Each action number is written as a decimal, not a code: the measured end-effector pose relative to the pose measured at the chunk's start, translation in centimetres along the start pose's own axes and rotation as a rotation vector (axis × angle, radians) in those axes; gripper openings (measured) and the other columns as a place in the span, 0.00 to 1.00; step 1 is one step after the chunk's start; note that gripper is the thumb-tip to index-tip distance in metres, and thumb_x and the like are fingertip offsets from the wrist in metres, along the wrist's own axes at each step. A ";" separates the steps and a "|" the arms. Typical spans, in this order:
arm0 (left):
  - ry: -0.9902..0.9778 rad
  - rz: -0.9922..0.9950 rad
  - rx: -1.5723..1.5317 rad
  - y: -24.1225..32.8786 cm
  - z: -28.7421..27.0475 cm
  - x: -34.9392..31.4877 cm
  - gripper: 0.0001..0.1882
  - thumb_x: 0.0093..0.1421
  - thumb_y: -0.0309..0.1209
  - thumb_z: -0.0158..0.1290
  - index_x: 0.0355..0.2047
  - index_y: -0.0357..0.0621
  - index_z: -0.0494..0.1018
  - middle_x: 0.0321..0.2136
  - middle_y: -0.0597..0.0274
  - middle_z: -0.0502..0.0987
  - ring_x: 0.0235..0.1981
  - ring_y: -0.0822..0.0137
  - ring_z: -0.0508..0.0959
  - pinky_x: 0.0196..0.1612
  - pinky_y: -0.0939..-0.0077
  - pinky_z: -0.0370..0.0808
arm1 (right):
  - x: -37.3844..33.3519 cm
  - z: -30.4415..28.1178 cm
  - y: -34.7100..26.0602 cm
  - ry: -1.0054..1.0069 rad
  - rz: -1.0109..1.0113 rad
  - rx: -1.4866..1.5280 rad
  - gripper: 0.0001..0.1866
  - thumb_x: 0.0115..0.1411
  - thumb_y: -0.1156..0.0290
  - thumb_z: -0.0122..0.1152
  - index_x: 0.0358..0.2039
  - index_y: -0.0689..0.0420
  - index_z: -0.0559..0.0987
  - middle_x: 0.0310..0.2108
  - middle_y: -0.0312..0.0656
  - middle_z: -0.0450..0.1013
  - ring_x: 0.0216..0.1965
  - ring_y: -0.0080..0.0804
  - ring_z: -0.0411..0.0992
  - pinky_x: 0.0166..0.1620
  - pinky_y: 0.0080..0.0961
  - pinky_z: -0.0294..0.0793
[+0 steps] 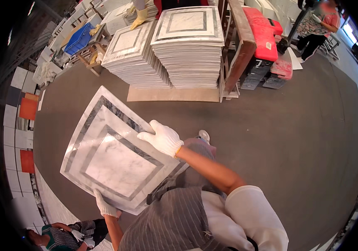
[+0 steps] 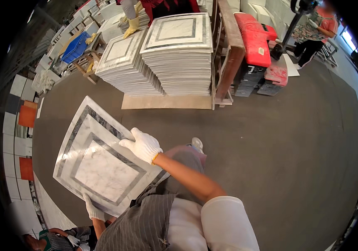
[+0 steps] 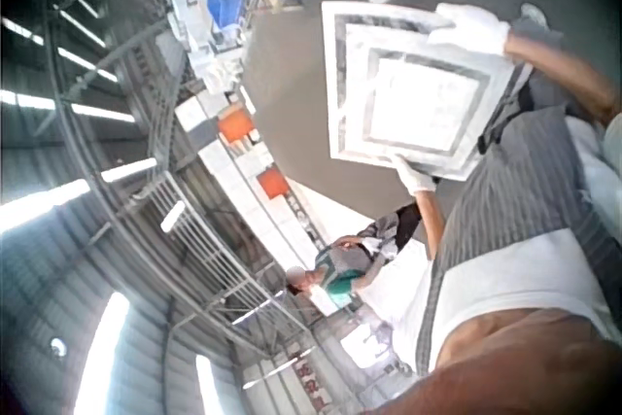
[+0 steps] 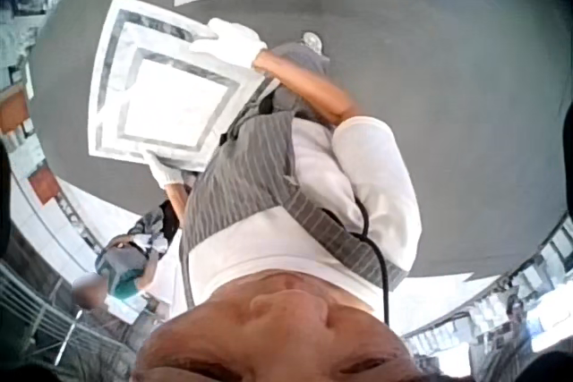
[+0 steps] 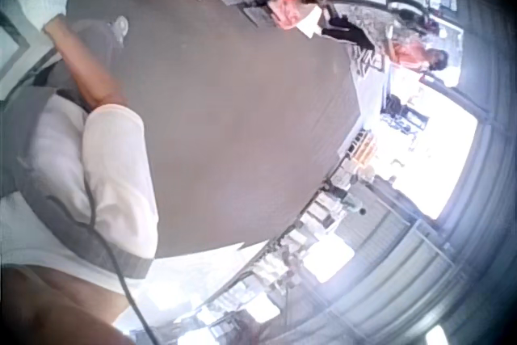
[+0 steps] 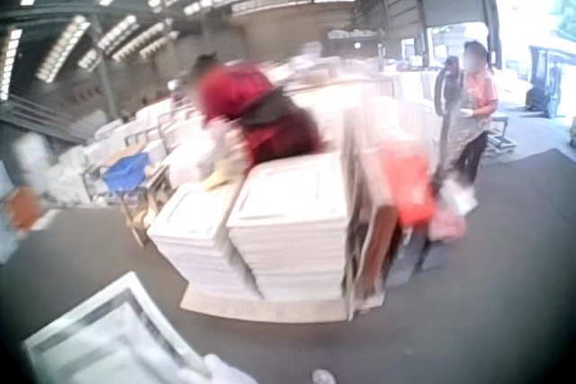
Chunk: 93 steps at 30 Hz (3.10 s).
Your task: The person picks up square tiles from a pallet and places them onto the floor in a grid pattern. The person handles the tiles one at a time, aligning them with previously laid tiles to form a continuous tiled surface.
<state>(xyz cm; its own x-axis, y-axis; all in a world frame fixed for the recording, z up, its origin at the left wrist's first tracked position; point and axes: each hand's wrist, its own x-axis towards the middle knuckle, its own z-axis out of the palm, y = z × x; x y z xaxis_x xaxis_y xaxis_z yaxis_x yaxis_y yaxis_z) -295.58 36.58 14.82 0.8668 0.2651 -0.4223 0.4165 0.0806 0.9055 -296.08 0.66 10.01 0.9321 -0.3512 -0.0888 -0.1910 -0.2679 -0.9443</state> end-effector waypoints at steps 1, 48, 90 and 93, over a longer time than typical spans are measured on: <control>0.069 0.031 0.105 0.0 0.6 -0.7 0.37 0.59 0.56 0.54 0.58 0.41 0.67 0.52 0.59 0.72 0.50 0.62 0.72 0.54 0.70 0.70 | -0.8 -0.9 0.4 0.013 0.016 0.006 0.30 0.56 0.38 0.57 0.31 0.58 0.70 0.28 0.54 0.73 0.32 0.57 0.72 0.36 0.46 0.69; 0.758 -0.186 0.046 -30.6 -2.6 -45.4 0.35 0.51 0.56 0.60 0.44 0.35 0.74 0.37 0.57 0.78 0.40 0.69 0.75 0.47 0.72 0.71 | -25.5 -15.0 12.2 -0.679 -0.082 -0.083 0.15 0.62 0.66 0.59 0.42 0.65 0.72 0.38 0.43 0.73 0.38 0.30 0.69 0.45 0.28 0.70; 2.007 -0.506 -0.701 -27.6 -28.7 -29.9 0.31 0.53 0.56 0.59 0.39 0.38 0.73 0.35 0.58 0.77 0.37 0.68 0.74 0.42 0.71 0.71 | -36.2 62.4 -11.7 -2.346 -0.172 -0.418 0.27 0.61 0.68 0.58 0.58 0.64 0.66 0.50 0.42 0.69 0.49 0.32 0.67 0.54 0.30 0.66; 2.027 -0.509 -0.672 -29.0 -34.5 -30.0 0.31 0.53 0.56 0.58 0.39 0.37 0.73 0.35 0.57 0.77 0.37 0.68 0.74 0.43 0.70 0.71 | -39.0 69.0 -8.6 -2.368 -0.205 -0.240 0.19 0.61 0.71 0.55 0.51 0.64 0.71 0.43 0.37 0.72 0.43 0.27 0.69 0.49 0.26 0.67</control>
<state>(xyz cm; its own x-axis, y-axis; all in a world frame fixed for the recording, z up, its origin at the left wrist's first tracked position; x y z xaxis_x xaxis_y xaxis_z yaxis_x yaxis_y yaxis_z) -343.14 59.48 2.62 -0.8172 0.4451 -0.3661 -0.0672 0.5573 0.8276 -309.58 78.59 -0.21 -0.4723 0.8412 -0.2633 0.0538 -0.2706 -0.9612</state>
